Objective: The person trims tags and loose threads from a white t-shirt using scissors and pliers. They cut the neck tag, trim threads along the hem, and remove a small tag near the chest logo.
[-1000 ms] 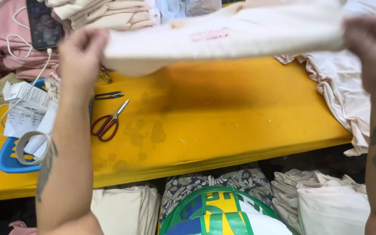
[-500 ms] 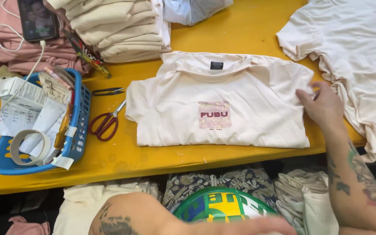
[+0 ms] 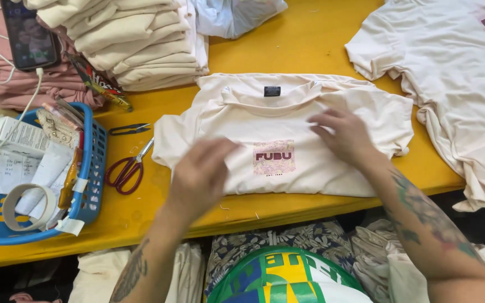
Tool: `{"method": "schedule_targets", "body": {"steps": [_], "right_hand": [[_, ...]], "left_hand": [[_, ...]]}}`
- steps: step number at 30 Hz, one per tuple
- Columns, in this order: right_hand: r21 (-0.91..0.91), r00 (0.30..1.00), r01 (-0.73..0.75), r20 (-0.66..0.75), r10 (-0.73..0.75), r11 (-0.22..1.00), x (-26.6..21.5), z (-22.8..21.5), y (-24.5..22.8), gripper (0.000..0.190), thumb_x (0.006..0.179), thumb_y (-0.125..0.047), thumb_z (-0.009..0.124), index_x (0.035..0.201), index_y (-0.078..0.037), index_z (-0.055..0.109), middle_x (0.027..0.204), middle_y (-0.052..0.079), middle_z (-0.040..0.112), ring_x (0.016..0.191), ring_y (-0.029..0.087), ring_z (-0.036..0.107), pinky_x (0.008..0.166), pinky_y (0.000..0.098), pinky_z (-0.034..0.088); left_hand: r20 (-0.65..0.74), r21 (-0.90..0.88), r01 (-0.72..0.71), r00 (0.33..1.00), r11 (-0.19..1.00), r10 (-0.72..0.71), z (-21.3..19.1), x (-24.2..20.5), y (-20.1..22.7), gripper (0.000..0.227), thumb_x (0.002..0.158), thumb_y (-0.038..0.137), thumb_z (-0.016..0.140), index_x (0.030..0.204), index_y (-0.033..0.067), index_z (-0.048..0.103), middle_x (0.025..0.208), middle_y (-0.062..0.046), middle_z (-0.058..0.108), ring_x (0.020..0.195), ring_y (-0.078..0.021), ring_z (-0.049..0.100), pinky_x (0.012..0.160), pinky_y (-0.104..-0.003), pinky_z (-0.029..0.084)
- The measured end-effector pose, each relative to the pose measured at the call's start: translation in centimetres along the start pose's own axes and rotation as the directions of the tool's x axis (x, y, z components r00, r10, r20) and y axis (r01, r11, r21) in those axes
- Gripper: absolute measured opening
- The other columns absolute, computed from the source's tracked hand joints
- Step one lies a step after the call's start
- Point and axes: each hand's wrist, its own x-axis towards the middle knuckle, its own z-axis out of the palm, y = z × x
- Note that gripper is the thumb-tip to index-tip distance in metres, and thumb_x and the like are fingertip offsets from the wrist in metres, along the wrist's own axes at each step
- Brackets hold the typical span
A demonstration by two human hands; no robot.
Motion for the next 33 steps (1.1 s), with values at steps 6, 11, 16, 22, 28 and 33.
{"method": "schedule_targets", "body": {"steps": [6,11,16,22,28,33], "right_hand": [[-0.167,0.976,0.059,0.216,-0.021,0.984,5.3,6.2,-1.0,0.027,0.088,-0.035,0.08,0.112,-0.021,0.077,0.107,0.006,0.072,0.108,0.028,0.069,0.091,0.0401,0.057],[0.13,0.974,-0.175,0.165,0.153,0.976,6.3,9.5,2.7,0.014,0.091,-0.023,0.082,0.103,-0.017,0.08,0.098,0.008,0.077,0.1,0.03,0.073,0.085,0.0381,0.056],[0.285,0.95,-0.312,0.12,0.29,0.906,6.5,10.9,5.8,0.016,0.107,-0.031,0.07,0.117,-0.018,0.068,0.097,0.003,0.073,0.088,0.017,0.071,0.076,0.0284,0.056],[0.697,0.935,-0.266,0.017,0.355,0.666,6.4,9.3,3.3,0.013,0.119,-0.011,0.053,0.123,0.0,0.048,0.1,0.012,0.072,0.084,0.016,0.073,0.076,0.0233,0.062],[0.829,0.859,-0.302,0.023,0.512,0.47,7.1,8.0,3.9,0.01,0.112,-0.015,0.052,0.117,-0.007,0.048,0.099,0.009,0.075,0.083,0.014,0.076,0.077,0.0219,0.066],[0.765,0.922,-0.269,0.028,0.387,0.585,7.0,8.9,4.5,0.015,0.115,-0.013,0.048,0.119,0.002,0.046,0.105,0.022,0.071,0.094,0.027,0.075,0.086,0.0342,0.063]], "left_hand": [[0.119,0.527,0.364,0.863,0.768,-0.49,-7.8,-7.3,-8.2,0.028,0.096,0.003,0.062,0.118,0.0161,0.072,0.108,-0.004,0.065,0.107,-0.025,0.068,0.093,-0.036,0.054],[-0.048,0.527,0.605,0.723,0.597,-0.69,-13.1,-11.9,-11.5,0.017,0.102,0.012,0.063,0.114,0.014,0.075,0.103,-0.008,0.07,0.103,-0.0301,0.069,0.092,-0.042,0.056],[-0.109,0.556,0.667,0.65,0.496,-0.752,-13.9,-12.0,-15.4,0.02,0.101,0.013,0.06,0.115,0.0116,0.073,0.105,-0.013,0.071,0.104,-0.0355,0.069,0.094,-0.048,0.053],[0.01,0.739,0.472,0.705,0.48,-0.709,-10.9,-13.5,-23.5,0.035,0.091,-0.001,0.061,0.125,0.0012,0.069,0.116,-0.024,0.067,0.111,-0.042,0.066,0.098,-0.049,0.052],[0.055,0.84,0.399,0.609,0.366,-0.791,-9.9,-15.1,-30.2,0.031,0.088,0.01,0.066,0.117,0.0017,0.072,0.108,-0.021,0.069,0.108,-0.041,0.067,0.092,-0.047,0.057],[-0.139,0.572,0.757,0.47,0.317,-0.872,-7.4,-9.0,-24.5,0.027,0.101,0.01,0.059,0.127,0.0007,0.062,0.117,-0.025,0.062,0.116,-0.0456,0.06,0.096,-0.055,0.052]]}}
